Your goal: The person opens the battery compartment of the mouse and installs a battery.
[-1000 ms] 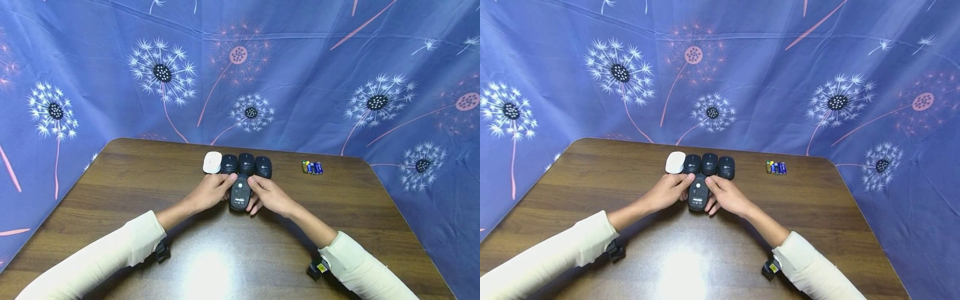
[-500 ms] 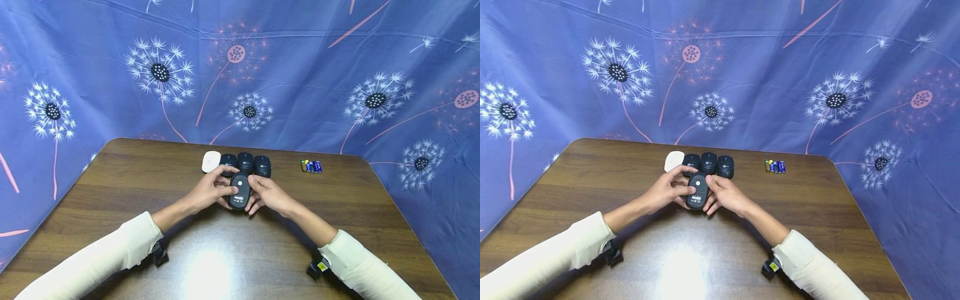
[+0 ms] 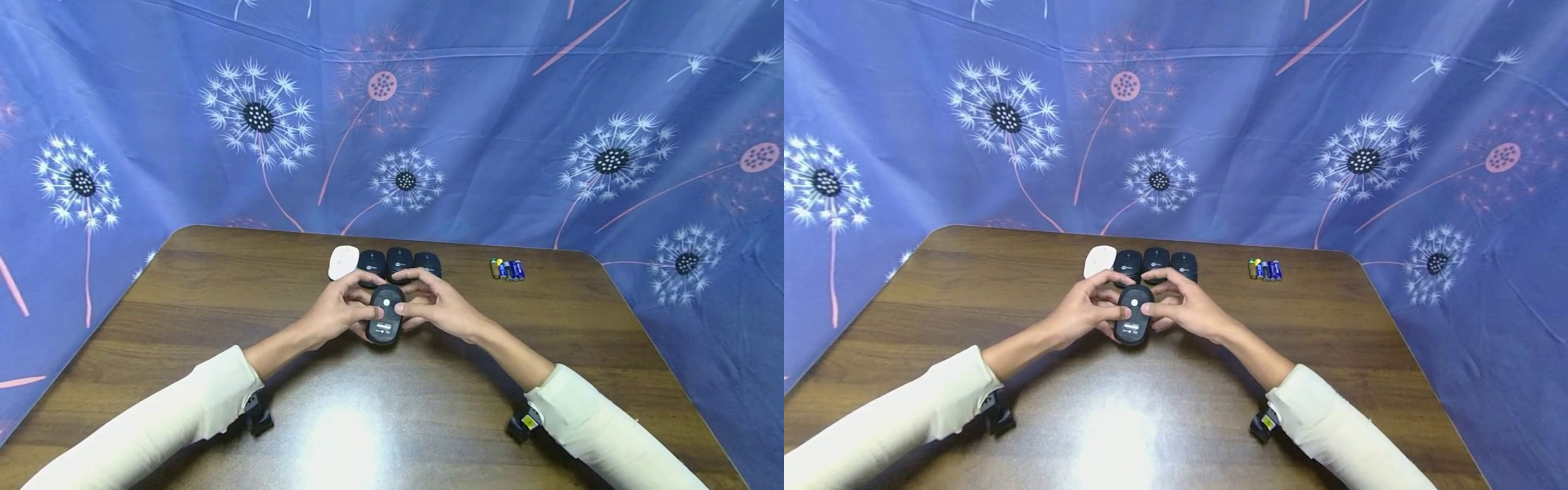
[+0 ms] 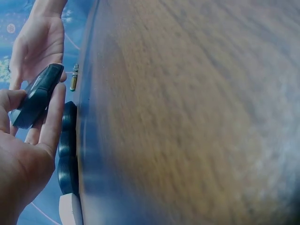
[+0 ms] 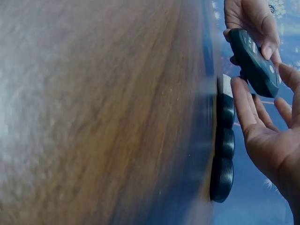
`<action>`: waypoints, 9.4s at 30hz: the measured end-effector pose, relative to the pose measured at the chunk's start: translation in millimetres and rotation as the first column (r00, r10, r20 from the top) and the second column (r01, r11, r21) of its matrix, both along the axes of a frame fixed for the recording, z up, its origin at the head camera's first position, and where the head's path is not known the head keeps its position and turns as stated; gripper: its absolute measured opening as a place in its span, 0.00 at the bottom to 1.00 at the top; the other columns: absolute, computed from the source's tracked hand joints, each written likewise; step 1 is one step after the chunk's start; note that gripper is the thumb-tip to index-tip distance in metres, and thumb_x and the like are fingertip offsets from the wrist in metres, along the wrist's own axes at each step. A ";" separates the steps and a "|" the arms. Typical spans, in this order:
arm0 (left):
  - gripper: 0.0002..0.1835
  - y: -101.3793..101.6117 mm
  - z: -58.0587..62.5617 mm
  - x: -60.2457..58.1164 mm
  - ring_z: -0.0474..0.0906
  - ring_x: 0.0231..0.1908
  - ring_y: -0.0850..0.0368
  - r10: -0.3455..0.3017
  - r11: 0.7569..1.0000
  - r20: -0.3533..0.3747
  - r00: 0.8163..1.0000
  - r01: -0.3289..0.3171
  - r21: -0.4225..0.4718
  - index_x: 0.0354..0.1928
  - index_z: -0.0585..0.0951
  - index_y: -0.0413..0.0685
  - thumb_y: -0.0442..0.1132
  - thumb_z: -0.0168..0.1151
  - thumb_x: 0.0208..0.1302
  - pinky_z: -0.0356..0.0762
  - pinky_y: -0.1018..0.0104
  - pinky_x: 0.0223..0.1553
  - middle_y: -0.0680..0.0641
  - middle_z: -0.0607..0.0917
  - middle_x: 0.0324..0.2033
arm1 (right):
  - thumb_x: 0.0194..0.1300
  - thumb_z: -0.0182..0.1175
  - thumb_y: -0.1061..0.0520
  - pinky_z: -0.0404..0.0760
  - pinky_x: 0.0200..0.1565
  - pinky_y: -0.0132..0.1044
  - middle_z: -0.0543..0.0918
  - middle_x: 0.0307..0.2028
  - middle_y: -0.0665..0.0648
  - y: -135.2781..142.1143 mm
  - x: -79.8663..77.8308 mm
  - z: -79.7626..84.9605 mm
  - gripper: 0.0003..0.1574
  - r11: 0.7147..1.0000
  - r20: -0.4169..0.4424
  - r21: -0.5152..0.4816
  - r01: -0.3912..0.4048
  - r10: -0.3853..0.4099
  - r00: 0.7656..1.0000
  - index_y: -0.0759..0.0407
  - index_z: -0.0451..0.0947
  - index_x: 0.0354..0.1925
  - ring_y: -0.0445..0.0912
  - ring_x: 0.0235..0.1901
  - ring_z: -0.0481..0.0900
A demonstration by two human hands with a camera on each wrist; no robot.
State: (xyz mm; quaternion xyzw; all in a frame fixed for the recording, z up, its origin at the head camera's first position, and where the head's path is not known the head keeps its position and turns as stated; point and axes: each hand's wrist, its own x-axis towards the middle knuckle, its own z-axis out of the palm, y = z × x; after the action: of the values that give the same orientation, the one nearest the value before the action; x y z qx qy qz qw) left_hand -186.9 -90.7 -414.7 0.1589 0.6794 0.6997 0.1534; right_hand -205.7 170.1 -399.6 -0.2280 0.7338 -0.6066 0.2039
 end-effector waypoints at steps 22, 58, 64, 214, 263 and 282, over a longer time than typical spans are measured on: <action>0.32 2.4 -3.4 1.8 0.92 0.34 0.52 0.018 1.000 0.041 0.999 -0.018 0.000 0.74 0.74 0.37 0.24 0.71 0.69 0.98 0.50 0.32 0.44 0.92 0.39 | 0.67 0.79 0.65 0.95 0.50 0.34 0.92 0.51 0.67 -8.3 0.4 2.3 0.32 0.991 -0.238 0.113 0.076 -0.047 0.970 0.63 0.84 0.67 0.50 0.47 0.92; 0.32 -0.2 1.2 1.2 0.93 0.37 0.50 0.010 1.000 0.060 0.998 -0.008 -0.023 0.74 0.76 0.41 0.26 0.72 0.70 0.99 0.48 0.36 0.38 0.93 0.43 | 0.72 0.74 0.67 0.98 0.45 0.44 0.94 0.40 0.68 1.8 3.6 10.7 0.34 0.959 -0.312 -0.008 0.283 -0.271 0.910 0.60 0.81 0.73 0.56 0.38 0.95; 0.34 -1.4 -0.5 0.5 0.93 0.37 0.50 0.022 1.000 0.063 0.998 -0.020 -0.024 0.76 0.74 0.39 0.26 0.72 0.70 0.98 0.49 0.35 0.38 0.93 0.43 | 0.72 0.72 0.71 0.99 0.46 0.50 0.92 0.41 0.72 17.0 5.4 7.5 0.36 0.962 -0.254 -0.041 0.269 -0.271 0.928 0.65 0.78 0.75 0.60 0.39 0.96; 0.32 -7.7 -6.6 2.2 0.93 0.38 0.50 0.055 0.998 0.070 0.996 -0.054 -0.016 0.76 0.75 0.42 0.27 0.69 0.72 0.98 0.53 0.35 0.44 0.94 0.43 | 0.88 0.57 0.57 0.85 0.32 0.41 0.83 0.49 0.75 229.9 -84.1 2.3 0.34 0.615 -0.302 0.723 0.314 -0.128 0.945 0.70 0.65 0.82 0.52 0.33 0.82; 0.32 -9.7 -5.3 1.0 0.92 0.39 0.51 0.080 0.997 0.087 0.993 -0.080 -0.013 0.76 0.74 0.43 0.27 0.70 0.71 0.98 0.54 0.35 0.48 0.93 0.40 | 0.84 0.64 0.62 0.94 0.42 0.26 0.89 0.58 0.80 206.9 -30.0 -4.5 0.34 0.710 -0.425 0.287 0.643 -0.507 0.750 0.66 0.70 0.81 0.27 0.36 0.91; 0.32 -8.1 -3.4 -1.1 0.92 0.39 0.50 0.076 0.997 0.080 0.994 -0.075 -0.015 0.76 0.73 0.42 0.27 0.69 0.72 0.98 0.54 0.35 0.48 0.93 0.39 | 0.79 0.69 0.65 0.93 0.38 0.27 0.92 0.52 0.77 135.7 -14.3 9.0 0.33 0.832 -0.418 0.227 0.506 -0.386 0.823 0.66 0.75 0.77 0.34 0.38 0.93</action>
State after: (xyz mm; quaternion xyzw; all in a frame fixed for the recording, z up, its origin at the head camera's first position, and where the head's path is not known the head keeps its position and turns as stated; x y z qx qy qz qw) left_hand -188.0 -98.9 -418.1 0.1039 0.6823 0.7069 0.1549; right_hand -220.0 305.9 -390.6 -0.1158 0.8814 -0.4555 -0.0464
